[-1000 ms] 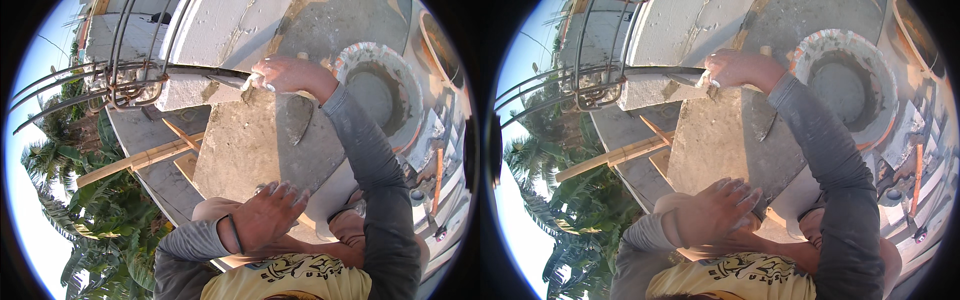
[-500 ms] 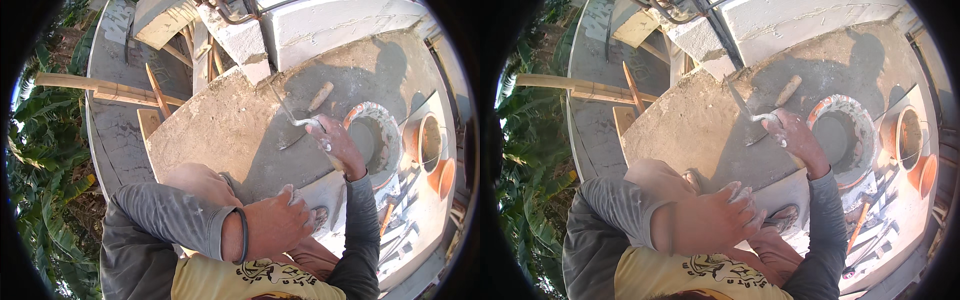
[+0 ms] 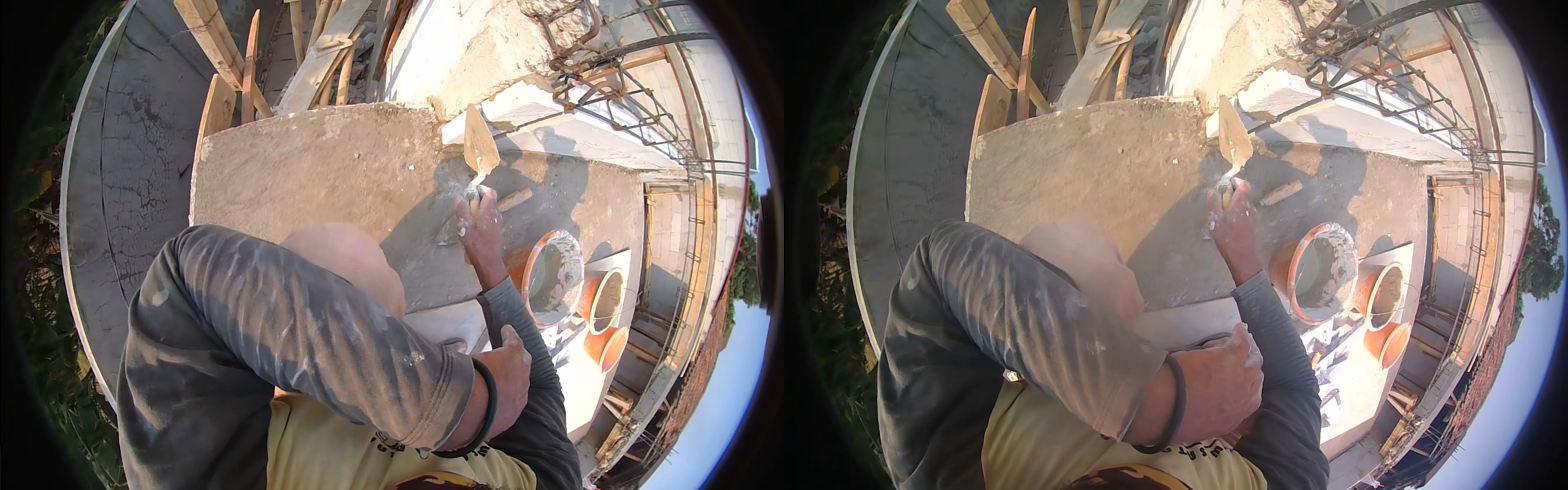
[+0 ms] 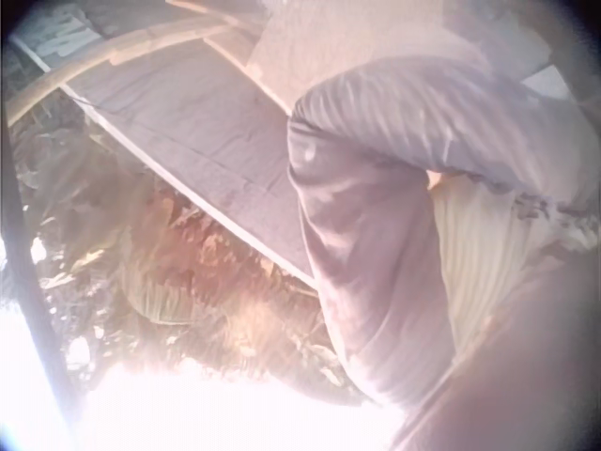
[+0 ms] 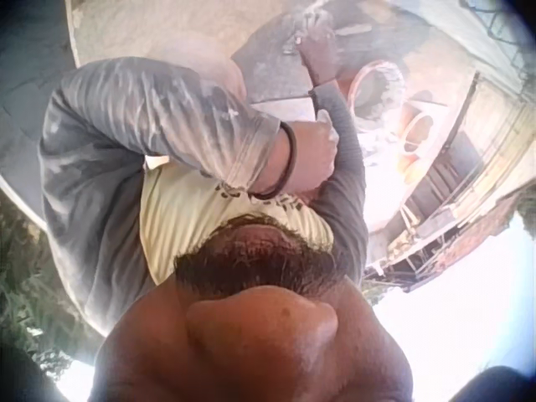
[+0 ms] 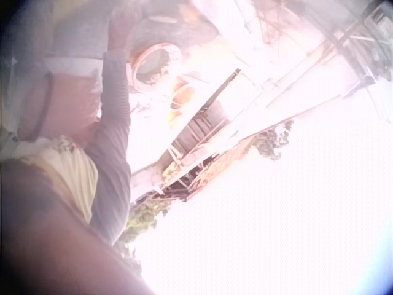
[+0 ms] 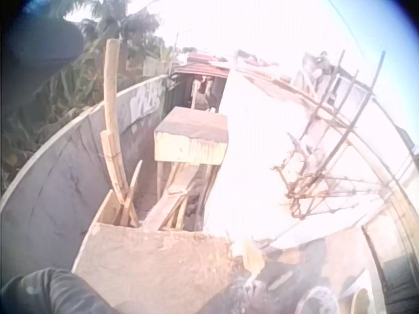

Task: The person applies mortar to small white bricks using a trowel and places them onto a wall structure.

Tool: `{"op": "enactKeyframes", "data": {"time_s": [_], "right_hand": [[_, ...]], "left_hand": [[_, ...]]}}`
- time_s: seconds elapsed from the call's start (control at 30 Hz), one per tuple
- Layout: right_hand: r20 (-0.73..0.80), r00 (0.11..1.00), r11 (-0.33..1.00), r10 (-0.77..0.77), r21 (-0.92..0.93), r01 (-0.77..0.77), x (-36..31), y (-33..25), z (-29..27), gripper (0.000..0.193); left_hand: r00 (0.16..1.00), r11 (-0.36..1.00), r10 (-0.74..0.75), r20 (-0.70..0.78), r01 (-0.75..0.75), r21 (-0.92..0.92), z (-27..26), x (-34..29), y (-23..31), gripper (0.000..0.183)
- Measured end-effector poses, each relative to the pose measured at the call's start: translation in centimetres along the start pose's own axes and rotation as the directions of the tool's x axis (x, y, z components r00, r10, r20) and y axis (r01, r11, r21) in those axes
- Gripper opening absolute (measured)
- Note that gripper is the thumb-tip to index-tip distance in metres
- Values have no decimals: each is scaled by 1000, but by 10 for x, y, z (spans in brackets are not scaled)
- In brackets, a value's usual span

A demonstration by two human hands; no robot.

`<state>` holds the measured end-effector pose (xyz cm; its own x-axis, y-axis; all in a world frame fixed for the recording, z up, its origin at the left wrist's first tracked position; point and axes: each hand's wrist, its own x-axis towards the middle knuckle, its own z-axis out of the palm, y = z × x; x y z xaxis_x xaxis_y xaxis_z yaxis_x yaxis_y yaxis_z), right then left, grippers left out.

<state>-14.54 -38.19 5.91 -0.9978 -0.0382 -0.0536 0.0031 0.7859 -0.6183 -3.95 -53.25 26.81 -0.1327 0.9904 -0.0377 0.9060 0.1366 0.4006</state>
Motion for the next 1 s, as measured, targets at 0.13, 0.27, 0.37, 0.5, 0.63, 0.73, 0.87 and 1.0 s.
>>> {"op": "enactKeyframes", "data": {"time_s": [0.13, 0.27, 0.37, 0.5, 0.63, 0.73, 0.87, 1.0], "right_hand": [[-90, 976, 952, -197, -254, 169, 20, 2, 7, 42], [-61, 992, 981, -110, -168, 98, 24, -20, 9, 41], [-85, 994, 997, -62, -46, 58, 24, -25, 8, 39], [9, 992, 992, 124, 0, -124, 24, -35, -18, 38], [135, 906, 899, 400, 136, -417, 17, -119, -40, 39], [209, 953, 975, 220, -5, -224, 23, -104, -49, 39], [181, 931, 934, 315, 116, -339, 14, -117, -79, 39], [184, 945, 963, 270, -63, -263, -23, -77, -155, 45]], "left_hand": [[996, 995, 90, -4, -90, -33, -5, -15, -7, 37], [980, 983, 147, 131, -130, -129, -3, 6, -1, 42], [977, 977, 174, 124, -155, -147, -4, 5, 2, 41], [970, 971, 221, 103, -209, -118, -5, -1, 4, 40], [970, 973, 222, 97, -214, -87, -2, -8, 1, 39], [960, 965, 262, 95, -259, -34, -4, -14, 3, 38], [953, 958, 277, 123, -283, 40, -1, -23, -4, 37], [956, 947, 273, 110, -287, 142, 2, -35, -13, 35]]}}
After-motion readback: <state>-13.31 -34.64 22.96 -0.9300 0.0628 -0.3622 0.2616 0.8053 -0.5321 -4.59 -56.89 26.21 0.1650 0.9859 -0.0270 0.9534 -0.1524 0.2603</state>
